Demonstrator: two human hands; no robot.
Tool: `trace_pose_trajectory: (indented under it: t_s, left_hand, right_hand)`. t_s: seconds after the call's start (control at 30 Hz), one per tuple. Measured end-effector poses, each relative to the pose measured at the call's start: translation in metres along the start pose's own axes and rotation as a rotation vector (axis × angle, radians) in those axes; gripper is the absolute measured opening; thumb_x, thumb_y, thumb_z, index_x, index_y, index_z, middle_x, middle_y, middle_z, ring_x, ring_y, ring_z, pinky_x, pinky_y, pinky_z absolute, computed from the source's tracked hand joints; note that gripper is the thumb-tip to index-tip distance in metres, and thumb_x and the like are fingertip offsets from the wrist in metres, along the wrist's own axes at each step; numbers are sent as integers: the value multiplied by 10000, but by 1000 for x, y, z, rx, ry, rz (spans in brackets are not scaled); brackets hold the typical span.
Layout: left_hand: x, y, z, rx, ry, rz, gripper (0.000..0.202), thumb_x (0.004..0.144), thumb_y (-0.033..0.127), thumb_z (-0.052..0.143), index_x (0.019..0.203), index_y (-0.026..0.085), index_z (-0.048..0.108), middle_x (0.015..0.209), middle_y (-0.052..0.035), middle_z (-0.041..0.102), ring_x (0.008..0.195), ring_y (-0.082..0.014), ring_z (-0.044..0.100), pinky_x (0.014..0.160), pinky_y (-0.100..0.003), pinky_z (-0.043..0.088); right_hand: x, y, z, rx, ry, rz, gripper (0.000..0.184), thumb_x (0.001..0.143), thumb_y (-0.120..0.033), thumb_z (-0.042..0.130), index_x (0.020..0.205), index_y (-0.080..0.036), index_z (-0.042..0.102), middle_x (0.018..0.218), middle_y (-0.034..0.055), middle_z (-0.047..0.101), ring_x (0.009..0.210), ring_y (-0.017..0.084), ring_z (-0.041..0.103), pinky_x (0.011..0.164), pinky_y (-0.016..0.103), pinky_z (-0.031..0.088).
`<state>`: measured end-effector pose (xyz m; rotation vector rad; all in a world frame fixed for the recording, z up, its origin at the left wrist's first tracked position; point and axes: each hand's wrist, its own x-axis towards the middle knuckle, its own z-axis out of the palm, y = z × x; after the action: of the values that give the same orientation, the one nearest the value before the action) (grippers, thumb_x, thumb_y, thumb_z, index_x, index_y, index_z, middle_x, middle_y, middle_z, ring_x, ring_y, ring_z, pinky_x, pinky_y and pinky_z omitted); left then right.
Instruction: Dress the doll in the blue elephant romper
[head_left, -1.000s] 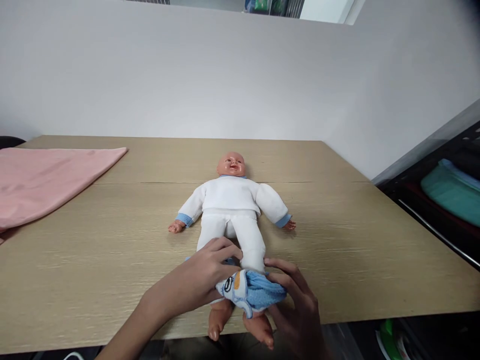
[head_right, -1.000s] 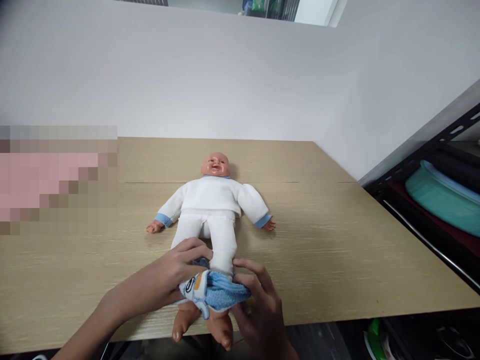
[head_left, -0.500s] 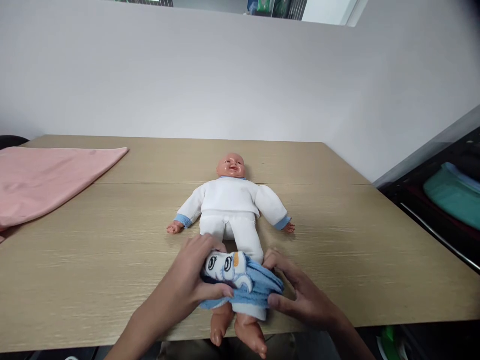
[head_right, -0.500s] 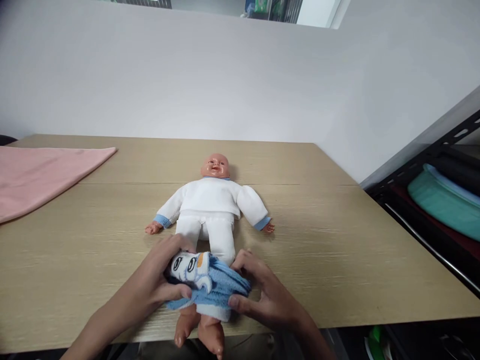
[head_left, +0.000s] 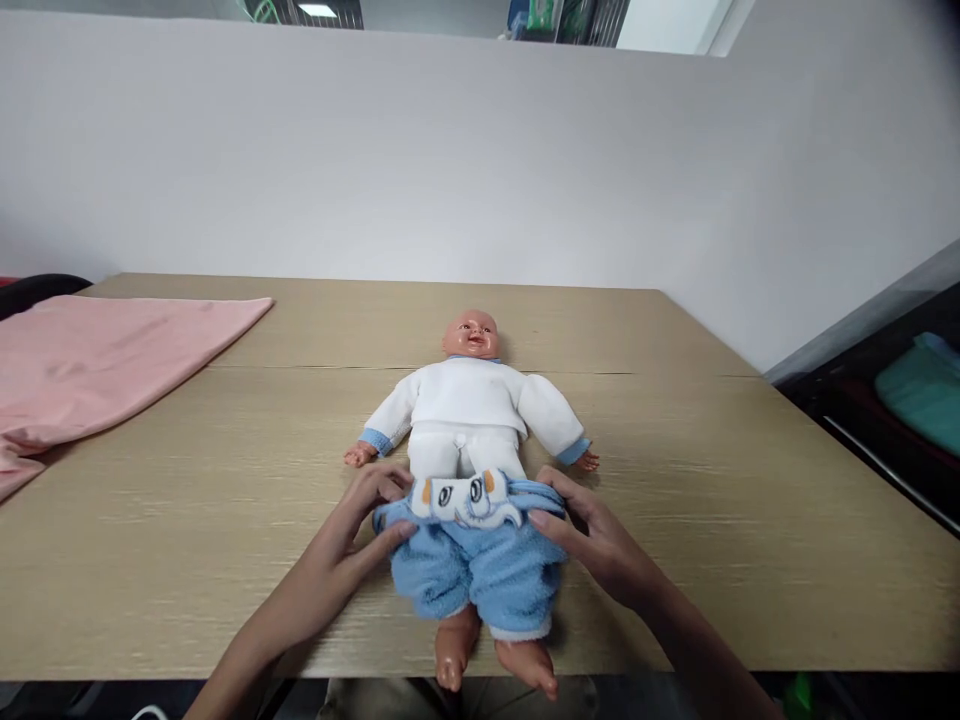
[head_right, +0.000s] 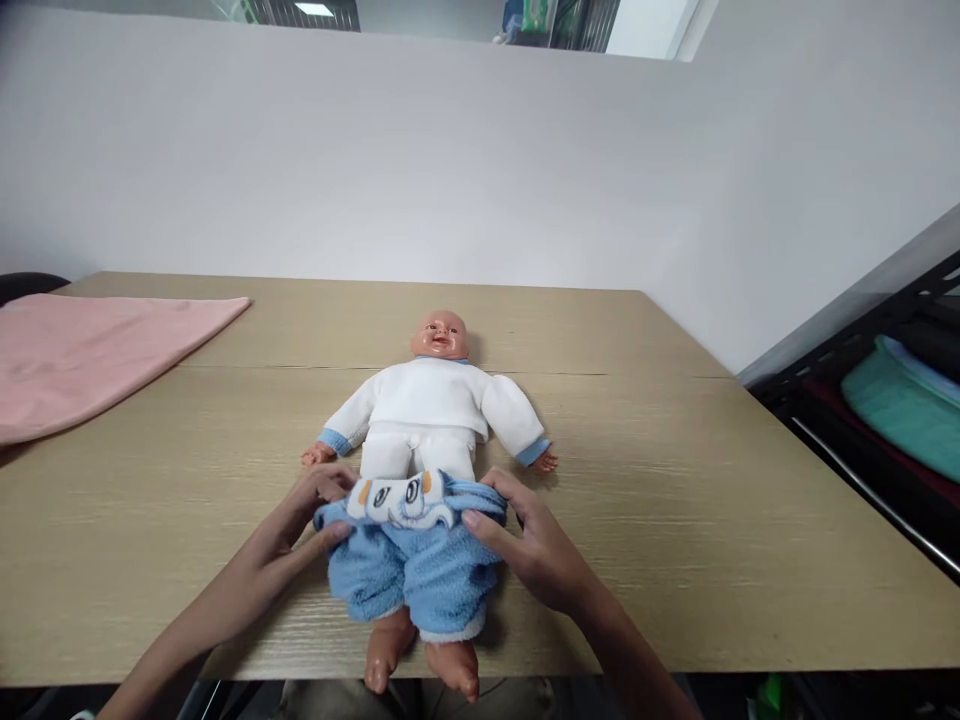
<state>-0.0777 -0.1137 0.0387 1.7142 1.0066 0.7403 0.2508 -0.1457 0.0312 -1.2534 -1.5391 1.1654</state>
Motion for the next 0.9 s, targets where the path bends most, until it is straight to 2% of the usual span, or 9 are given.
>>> trace_pose_trajectory:
  t_s: [0.1,0.2,0.27,0.43,0.57,0.6,0.67,0.77,0.9]
  left_hand:
    - [13,-4,2,-2,97,28,194,1087,453,566,1135,266,569,1367,-93,601,1358,-269,518,1198,-436,383]
    - [33,-12,5,50,188,-16,253,1087,497,535,1083,245,545,1003,-22,594,972,-217,563,934,-361,474]
    - [47,-16,6,79,216,-34,292,1071,526,545,1066,234,538,904,13,543,843,-193,515,838,-335,454]
    - [66,-7,5,133,132,31,314,1036,533,610,1011,220,600,968,-15,605,926,-214,574,869,-337,455]
    - [71,-3,3,260,224,203,228,1036,454,633,1063,228,616,1303,-96,653,1270,-285,556,1127,-421,394]
    - [75,-5,3,250,238,198,222,1050,450,609,1083,231,604,1307,-93,655,1264,-278,563,1126,-417,397]
    - [88,-12,2,187,271,105,238,1072,477,556,1089,240,566,1072,-33,666,1031,-230,610,975,-363,462]
    - [112,-23,-2,98,288,-11,304,1048,548,570,1072,246,548,778,59,505,736,-176,503,754,-299,433]
    - [126,-24,-10,93,141,-10,407,1005,622,622,1035,216,643,885,14,623,842,-205,576,797,-310,462]
  right_hand:
    - [17,-3,3,-56,67,-67,270,1024,-502,654,1020,-233,667,995,21,604,958,204,584,908,310,493]
    - [39,9,6,29,87,11,358,1010,-586,638,942,-237,594,857,-19,532,811,174,524,756,281,469]
    - [53,18,6,50,96,28,404,990,-625,634,893,-240,562,811,-32,492,764,167,487,714,280,450]
    - [64,16,0,-31,58,-24,301,975,-524,692,943,-227,654,873,-4,584,849,201,553,821,323,473]
    - [64,3,-2,-209,149,-212,216,961,-453,692,987,-240,667,1051,49,670,1052,258,600,1003,387,468]
    - [67,3,-2,-224,172,-211,209,969,-450,677,997,-244,657,1030,42,671,1016,249,600,976,377,472]
    - [78,6,-1,-214,202,-141,220,994,-473,636,1006,-254,626,879,0,625,842,214,567,839,336,474]
    - [101,18,-2,-164,227,-70,298,999,-556,594,995,-258,590,783,-34,560,730,189,517,721,303,452]
    - [113,27,-11,-139,163,-55,398,974,-637,607,963,-239,626,830,-10,640,768,197,584,706,302,480]
